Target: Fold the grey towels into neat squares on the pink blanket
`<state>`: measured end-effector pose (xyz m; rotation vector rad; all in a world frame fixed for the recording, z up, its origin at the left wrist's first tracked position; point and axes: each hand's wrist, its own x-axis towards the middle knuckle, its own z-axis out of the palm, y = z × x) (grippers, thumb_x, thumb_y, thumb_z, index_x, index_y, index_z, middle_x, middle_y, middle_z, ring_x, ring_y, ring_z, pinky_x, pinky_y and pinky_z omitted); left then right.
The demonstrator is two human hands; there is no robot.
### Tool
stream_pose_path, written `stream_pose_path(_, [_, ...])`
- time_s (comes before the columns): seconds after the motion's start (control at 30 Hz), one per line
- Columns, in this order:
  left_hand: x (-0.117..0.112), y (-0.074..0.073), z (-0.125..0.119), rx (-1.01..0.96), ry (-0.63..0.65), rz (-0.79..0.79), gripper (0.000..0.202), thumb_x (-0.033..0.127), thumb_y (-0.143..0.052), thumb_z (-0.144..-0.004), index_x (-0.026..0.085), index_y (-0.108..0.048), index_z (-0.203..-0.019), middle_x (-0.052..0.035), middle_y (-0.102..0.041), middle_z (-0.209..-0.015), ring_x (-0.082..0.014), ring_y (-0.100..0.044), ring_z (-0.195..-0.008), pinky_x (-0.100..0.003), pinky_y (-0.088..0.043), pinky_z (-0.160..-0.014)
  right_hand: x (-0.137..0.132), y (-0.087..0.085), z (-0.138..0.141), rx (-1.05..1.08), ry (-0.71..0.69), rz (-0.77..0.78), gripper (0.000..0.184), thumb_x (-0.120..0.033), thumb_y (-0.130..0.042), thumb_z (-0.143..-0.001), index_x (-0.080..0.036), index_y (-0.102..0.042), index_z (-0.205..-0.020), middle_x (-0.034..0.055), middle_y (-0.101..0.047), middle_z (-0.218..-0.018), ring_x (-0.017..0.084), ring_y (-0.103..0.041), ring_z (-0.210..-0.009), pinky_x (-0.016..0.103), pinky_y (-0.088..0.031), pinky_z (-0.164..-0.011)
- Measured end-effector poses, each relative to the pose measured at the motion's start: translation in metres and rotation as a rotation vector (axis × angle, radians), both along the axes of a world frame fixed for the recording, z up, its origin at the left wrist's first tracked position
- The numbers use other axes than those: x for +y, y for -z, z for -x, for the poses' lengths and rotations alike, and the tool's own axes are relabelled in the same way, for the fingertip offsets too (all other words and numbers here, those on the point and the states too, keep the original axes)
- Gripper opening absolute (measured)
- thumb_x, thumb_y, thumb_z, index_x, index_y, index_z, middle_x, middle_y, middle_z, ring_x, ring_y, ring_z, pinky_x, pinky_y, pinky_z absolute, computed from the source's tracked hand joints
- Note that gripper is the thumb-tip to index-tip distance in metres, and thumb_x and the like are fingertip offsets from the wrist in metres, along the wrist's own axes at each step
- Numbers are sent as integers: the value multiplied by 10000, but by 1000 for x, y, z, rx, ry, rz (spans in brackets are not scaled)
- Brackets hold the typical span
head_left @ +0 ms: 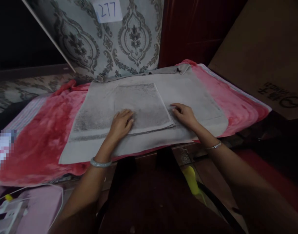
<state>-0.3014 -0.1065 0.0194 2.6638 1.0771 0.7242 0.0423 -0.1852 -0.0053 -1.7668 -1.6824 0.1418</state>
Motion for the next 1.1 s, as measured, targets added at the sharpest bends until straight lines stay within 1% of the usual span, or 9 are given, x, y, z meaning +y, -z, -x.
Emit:
stream_pose_path(0.13, [-9, 29, 25, -153, -148, -36, 426, 437, -488, -991, 205, -667, -1300, -141, -540, -1521, -321, -465, -1439, -591, -369, -1187, -9, 6, 11, -29, 83, 26, 449, -390, -516, -919, -174, -707, -1263, 103, -751, -958, 259, -670, -821, 394, -532, -796])
stream_pose_path(0.27, [-18, 41, 32, -286, -215, -7, 448, 469, -457, -1004, 214, -650, -1318, -146, -535, -1523, -288, -502, -1408, -572, -397, -1168, -1, 5, 30, -94, 111, 59, 523, -424, -562, -888, -195, -660, -1348, 100, -744, -924, 280, -669, -812, 393, -524, -750])
stream_pose_path(0.37, [-19, 40, 33, -286, -218, 9, 438, 477, -465, -1000, 216, -674, -1283, -143, -543, -1516, -290, -514, -1396, -566, -410, -1158, 2, 5, 37, -53, 85, 50, 563, -394, -589, -848, -202, -635, -1375, 73, -723, -853, 262, -646, -746, 379, -516, -705])
stream_pose_path(0.5, [-19, 40, 34, -263, -215, 11, 420, 456, -457, -1004, 217, -687, -1261, -138, -535, -1525, -295, -510, -1399, -562, -417, -1151, 3, 9, 39, 96, 61, -78, 492, -372, -527, -873, -212, -656, -1321, 55, -702, -865, 225, -619, -721, 362, -510, -720])
stream_pose_path(0.63, [-24, 38, 33, -227, -204, -32, 417, 471, -496, -982, 219, -685, -1255, -134, -522, -1536, -301, -480, -1420, -559, -401, -1157, 1, 15, 40, 170, 107, -47, 463, -388, -523, -871, -189, -698, -1251, 49, -681, -817, 210, -593, -682, 351, -487, -701])
stream_pose_path(0.77, [-33, 32, 29, -116, -96, -129, 428, 504, -622, -906, 244, -684, -1240, -104, -515, -1549, -338, -374, -1484, -580, -338, -1180, -1, 18, 42, 208, 101, -84, 448, -382, -536, -856, -194, -726, -1216, 41, -673, -800, 200, -581, -680, 343, -486, -700])
stream_pose_path(0.93, [-38, 26, 25, -35, -19, -115, 473, 540, -675, -869, 254, -685, -1246, -110, -603, -1458, -335, -456, -1417, -570, -333, -1171, -4, 13, 37, 279, 11, -38, 518, -435, -583, -853, -190, -705, -1293, 25, -675, -786, 198, -572, -658, 356, -500, -690])
stream_pose_path(1.0, [-38, 27, 24, -43, -33, -123, 445, 528, -668, -878, 253, -698, -1227, -109, -632, -1422, -331, -484, -1389, -570, -340, -1164, -7, 10, 35, 330, -62, -16, 528, -473, -599, -857, -203, -706, -1298, 35, -709, -846, 213, -609, -719, 378, -520, -738])
stream_pose_path(1.1, [-38, 27, 25, -61, -42, -134, 392, 505, -650, -895, 256, -718, -1190, -101, -656, -1392, -324, -518, -1355, -568, -355, -1154, -11, 8, 34, 422, -139, -19, 453, -495, -605, -867, -236, -750, -1210, 61, -752, -1057, 247, -664, -926, 414, -526, -868])
